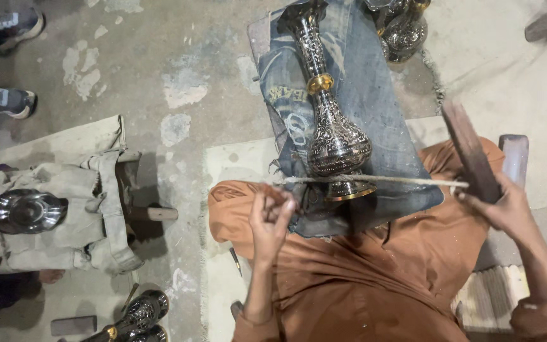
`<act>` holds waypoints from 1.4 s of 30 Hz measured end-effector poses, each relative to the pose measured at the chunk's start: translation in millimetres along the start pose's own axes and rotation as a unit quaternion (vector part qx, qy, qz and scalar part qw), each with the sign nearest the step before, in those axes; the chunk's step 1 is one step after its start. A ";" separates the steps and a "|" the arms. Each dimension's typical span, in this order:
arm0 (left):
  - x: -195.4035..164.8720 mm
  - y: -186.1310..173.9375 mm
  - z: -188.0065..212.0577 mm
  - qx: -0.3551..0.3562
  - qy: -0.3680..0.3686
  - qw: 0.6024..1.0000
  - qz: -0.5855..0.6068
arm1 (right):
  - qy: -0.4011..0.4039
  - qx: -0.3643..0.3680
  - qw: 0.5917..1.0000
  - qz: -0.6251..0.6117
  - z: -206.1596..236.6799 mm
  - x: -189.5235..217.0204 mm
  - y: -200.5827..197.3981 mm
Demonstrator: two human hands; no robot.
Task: The person sits on the floor and uses a wooden mallet to repeatedly strike a silver-colored metal vase that is secured with a rope on a cushion. The person rotates the vase to work on different sides and then switches to a second similar vase to continue hammering.
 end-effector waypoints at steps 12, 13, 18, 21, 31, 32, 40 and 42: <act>3.5 -1.4 86.7 0.087 -0.133 0.959 -0.234 | -0.098 -0.130 0.950 0.267 -69.6 34.9 -53.0; -0.5 0.0 83.6 0.084 -0.101 0.965 -0.226 | -0.116 -0.136 0.943 0.280 -71.9 41.1 -56.6; -19.8 16.5 48.1 0.049 0.005 0.963 -0.264 | -0.218 -0.154 0.895 0.356 -94.0 72.2 -66.9; -38.8 32.5 23.2 0.069 0.052 0.973 -0.215 | -0.262 -0.173 0.853 0.417 -112.3 88.0 -67.2; -75.5 61.5 -18.5 0.135 0.095 0.934 -0.317 | -0.252 -0.149 0.865 0.408 -116.1 81.0 -52.0; -74.9 61.7 -19.0 0.132 0.069 0.936 -0.319 | -0.254 -0.151 0.860 0.415 -117.2 80.7 -50.3; -59.1 59.9 -22.2 0.121 0.083 0.921 -0.360 | -0.297 -0.175 0.840 0.418 -147.8 101.5 -34.3; -45.4 51.6 -20.2 0.097 0.010 0.945 -0.312 | -0.288 -0.186 0.863 0.372 -148.5 98.0 -30.7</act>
Point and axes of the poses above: each hand's wrist, its own z-axis away from the middle knuckle, its own y-axis out of the palm, x = y × z, the point moved 2 cm from there along -z, towards the middle knuckle, and after that the axes turned 8 degrees about z, right-handed, at the moved point
